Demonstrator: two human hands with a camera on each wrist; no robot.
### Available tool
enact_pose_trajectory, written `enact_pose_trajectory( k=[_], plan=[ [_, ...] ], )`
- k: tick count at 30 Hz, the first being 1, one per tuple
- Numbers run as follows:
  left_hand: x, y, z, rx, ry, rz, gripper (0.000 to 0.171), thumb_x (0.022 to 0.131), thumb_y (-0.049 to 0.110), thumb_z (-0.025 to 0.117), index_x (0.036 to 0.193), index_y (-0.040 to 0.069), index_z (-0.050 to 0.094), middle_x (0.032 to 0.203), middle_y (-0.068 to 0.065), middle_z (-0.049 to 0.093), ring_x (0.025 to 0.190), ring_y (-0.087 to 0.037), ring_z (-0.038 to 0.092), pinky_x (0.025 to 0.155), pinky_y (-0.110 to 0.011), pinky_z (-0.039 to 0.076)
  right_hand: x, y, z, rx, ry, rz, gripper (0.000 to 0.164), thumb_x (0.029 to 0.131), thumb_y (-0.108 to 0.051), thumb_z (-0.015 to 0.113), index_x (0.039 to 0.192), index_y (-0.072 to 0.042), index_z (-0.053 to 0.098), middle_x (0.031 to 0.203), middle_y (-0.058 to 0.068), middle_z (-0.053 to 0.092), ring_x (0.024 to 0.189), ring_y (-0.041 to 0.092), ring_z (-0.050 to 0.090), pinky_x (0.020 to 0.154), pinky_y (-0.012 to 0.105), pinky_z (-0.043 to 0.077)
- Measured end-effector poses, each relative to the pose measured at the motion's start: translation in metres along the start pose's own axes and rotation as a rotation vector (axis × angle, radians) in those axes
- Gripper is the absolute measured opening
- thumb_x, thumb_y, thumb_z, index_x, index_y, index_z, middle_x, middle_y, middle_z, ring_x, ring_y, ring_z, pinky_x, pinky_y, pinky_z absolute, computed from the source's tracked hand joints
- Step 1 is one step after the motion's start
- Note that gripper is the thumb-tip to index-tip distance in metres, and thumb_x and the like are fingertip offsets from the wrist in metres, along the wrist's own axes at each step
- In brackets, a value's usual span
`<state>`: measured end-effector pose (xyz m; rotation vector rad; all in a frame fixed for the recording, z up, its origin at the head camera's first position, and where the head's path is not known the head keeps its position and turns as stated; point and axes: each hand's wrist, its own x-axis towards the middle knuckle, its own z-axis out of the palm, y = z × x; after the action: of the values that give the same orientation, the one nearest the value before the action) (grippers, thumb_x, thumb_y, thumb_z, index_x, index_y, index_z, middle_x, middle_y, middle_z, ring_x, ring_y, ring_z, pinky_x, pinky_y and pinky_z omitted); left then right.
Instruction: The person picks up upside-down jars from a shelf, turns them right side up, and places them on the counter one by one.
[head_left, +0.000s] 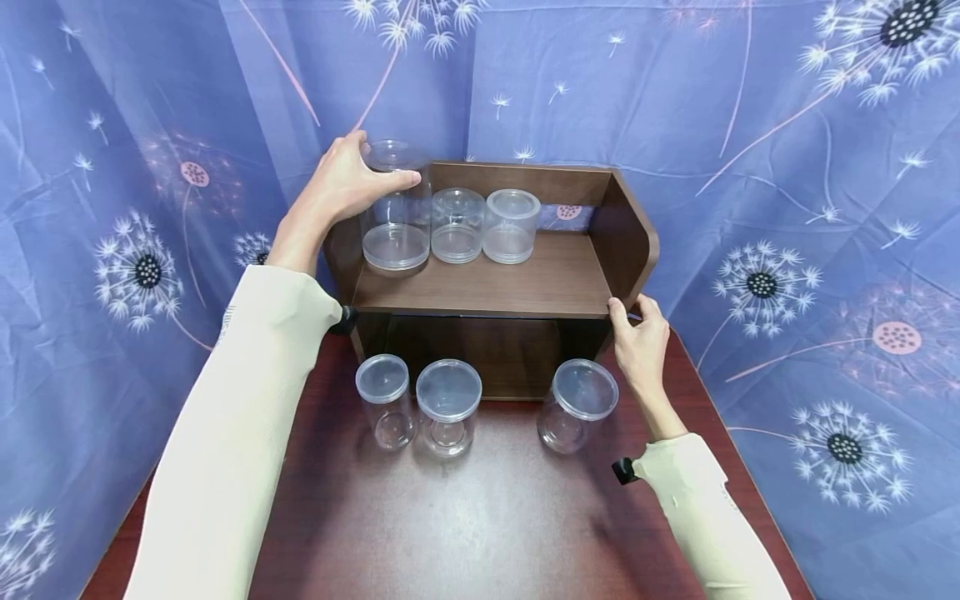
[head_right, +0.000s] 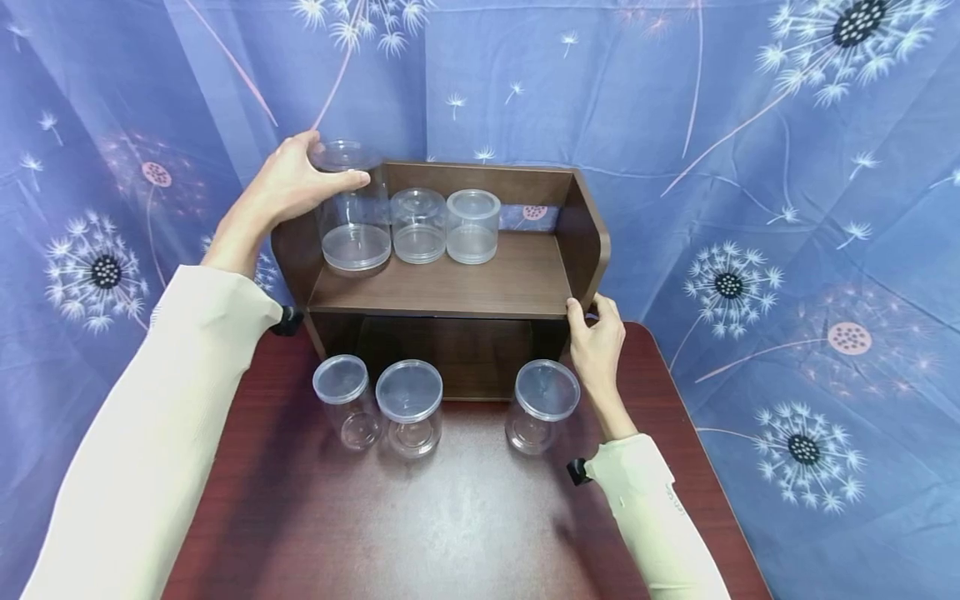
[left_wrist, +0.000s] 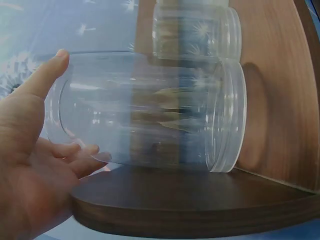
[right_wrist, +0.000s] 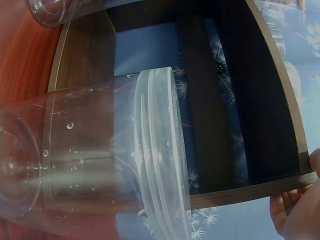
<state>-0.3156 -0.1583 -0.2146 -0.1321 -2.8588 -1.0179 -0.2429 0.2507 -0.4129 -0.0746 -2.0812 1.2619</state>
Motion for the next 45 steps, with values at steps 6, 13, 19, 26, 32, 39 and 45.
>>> enact_pose_trajectory(
  k=[6,13,19,26,32,39,45],
  plan=[
    [-0.012,0.01,-0.003,-0.052,0.03,0.032,0.118,0.082,0.071,0.069,0.166,0.01,0.013,0.168,-0.007,0.025,0.154,-0.022,0.024,0.124,-0.039,0.021,0.0,0.001,-0.001,0.006,0.004,0.003,0.022,0.097,-0.012,0.07,0.106,0.008,0.072,0.108,0.019,0.068,0.091,0.01,0.058,0.081,0.021,0.046],
    [-0.034,0.012,-0.011,-0.194,0.053,0.029,0.114,0.084,0.064,0.073,0.167,0.015,0.014,0.168,-0.003,0.028,0.152,-0.015,0.027,0.122,-0.032,0.022,0.0,0.0,0.0,0.006,0.002,-0.006,0.022,0.097,-0.013,0.07,0.106,0.008,0.072,0.108,0.02,0.068,0.095,0.018,0.061,0.081,0.018,0.046],
    [-0.054,0.012,-0.019,-0.308,0.057,0.045,0.106,0.086,0.058,0.075,0.167,0.019,0.017,0.167,-0.001,0.032,0.149,-0.01,0.032,0.121,-0.03,0.025,-0.001,0.0,0.001,0.003,0.01,-0.011,0.022,0.097,-0.012,0.07,0.107,0.007,0.072,0.11,0.021,0.069,0.096,0.02,0.062,0.081,0.017,0.045],
    [-0.077,0.015,-0.019,-0.446,0.049,0.103,0.099,0.089,0.044,0.077,0.166,0.018,0.021,0.163,-0.003,0.04,0.145,-0.011,0.042,0.118,-0.031,0.034,-0.002,0.0,0.002,0.008,0.013,-0.014,0.022,0.097,-0.011,0.07,0.107,0.008,0.072,0.108,0.021,0.068,0.096,0.02,0.061,0.081,0.016,0.045],
    [-0.099,0.014,-0.016,-0.477,0.048,0.175,0.095,0.09,0.037,0.078,0.165,0.016,0.024,0.16,-0.005,0.044,0.141,-0.016,0.049,0.114,-0.034,0.04,-0.002,0.0,0.002,0.011,0.021,-0.023,0.022,0.097,-0.011,0.07,0.108,0.007,0.072,0.108,0.021,0.068,0.094,0.015,0.06,0.081,0.016,0.044],
    [-0.119,0.007,-0.009,-0.591,0.019,0.243,0.091,0.09,0.024,0.079,0.164,0.011,0.026,0.159,-0.009,0.045,0.141,-0.019,0.049,0.11,-0.03,0.044,-0.002,0.0,0.002,0.011,0.012,-0.024,0.023,0.098,-0.013,0.069,0.108,0.008,0.072,0.109,0.022,0.068,0.096,0.02,0.061,0.082,0.017,0.043],
    [-0.134,0.002,0.005,-0.664,-0.013,0.282,0.088,0.091,0.013,0.076,0.163,0.008,0.027,0.158,-0.01,0.047,0.14,-0.023,0.05,0.106,-0.027,0.047,-0.003,-0.001,0.001,0.009,0.005,-0.016,0.023,0.098,-0.012,0.069,0.108,0.008,0.072,0.109,0.022,0.068,0.096,0.016,0.06,0.082,0.017,0.044]
  ],
)
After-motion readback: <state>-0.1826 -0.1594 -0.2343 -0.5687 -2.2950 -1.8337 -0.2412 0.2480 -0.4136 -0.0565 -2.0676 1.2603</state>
